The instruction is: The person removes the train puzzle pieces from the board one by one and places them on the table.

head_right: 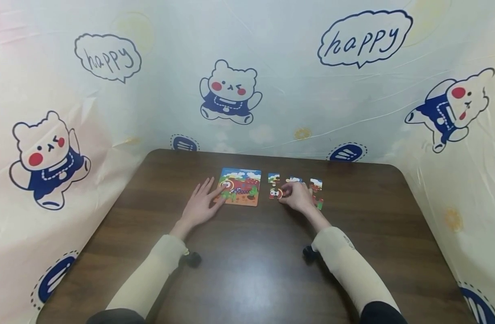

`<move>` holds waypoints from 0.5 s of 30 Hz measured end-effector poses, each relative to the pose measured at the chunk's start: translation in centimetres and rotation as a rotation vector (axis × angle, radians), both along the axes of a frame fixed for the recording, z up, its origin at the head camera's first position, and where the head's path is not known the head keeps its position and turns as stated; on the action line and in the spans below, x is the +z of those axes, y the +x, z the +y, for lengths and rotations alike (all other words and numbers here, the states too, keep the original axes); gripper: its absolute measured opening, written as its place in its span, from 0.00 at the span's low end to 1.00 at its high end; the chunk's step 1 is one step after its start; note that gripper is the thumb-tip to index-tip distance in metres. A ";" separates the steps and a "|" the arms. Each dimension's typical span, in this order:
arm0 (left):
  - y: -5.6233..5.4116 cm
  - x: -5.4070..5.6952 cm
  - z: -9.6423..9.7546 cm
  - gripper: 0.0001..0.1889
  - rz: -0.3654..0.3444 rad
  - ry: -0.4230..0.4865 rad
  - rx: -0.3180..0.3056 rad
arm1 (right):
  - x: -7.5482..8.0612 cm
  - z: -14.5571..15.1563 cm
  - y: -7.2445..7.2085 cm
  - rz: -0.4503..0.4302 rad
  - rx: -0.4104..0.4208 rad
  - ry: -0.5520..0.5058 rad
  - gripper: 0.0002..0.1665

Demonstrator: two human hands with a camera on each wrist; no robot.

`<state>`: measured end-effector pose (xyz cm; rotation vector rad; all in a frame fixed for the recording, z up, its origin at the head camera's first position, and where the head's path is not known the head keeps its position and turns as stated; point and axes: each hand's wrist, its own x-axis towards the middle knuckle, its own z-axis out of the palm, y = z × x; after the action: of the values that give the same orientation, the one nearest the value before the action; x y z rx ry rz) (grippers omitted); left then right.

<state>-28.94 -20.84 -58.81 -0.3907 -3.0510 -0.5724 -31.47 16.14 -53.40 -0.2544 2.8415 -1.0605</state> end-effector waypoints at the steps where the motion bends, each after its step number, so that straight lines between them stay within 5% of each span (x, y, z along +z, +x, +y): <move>1: 0.0 0.0 0.0 0.36 -0.003 -0.001 0.001 | 0.0 0.0 0.1 0.004 -0.001 0.002 0.24; 8: -0.1 -0.1 0.0 0.36 -0.011 -0.017 0.003 | 0.5 -0.9 0.6 0.054 0.002 -0.010 0.24; 15: 0.2 0.3 0.1 0.36 -0.007 -0.001 0.006 | 0.9 -3.5 1.1 0.096 0.095 -0.062 0.27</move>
<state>-28.75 -20.71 -58.50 -0.3807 -3.0580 -0.5740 -30.40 12.66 -52.49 -0.4529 2.8498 -1.1488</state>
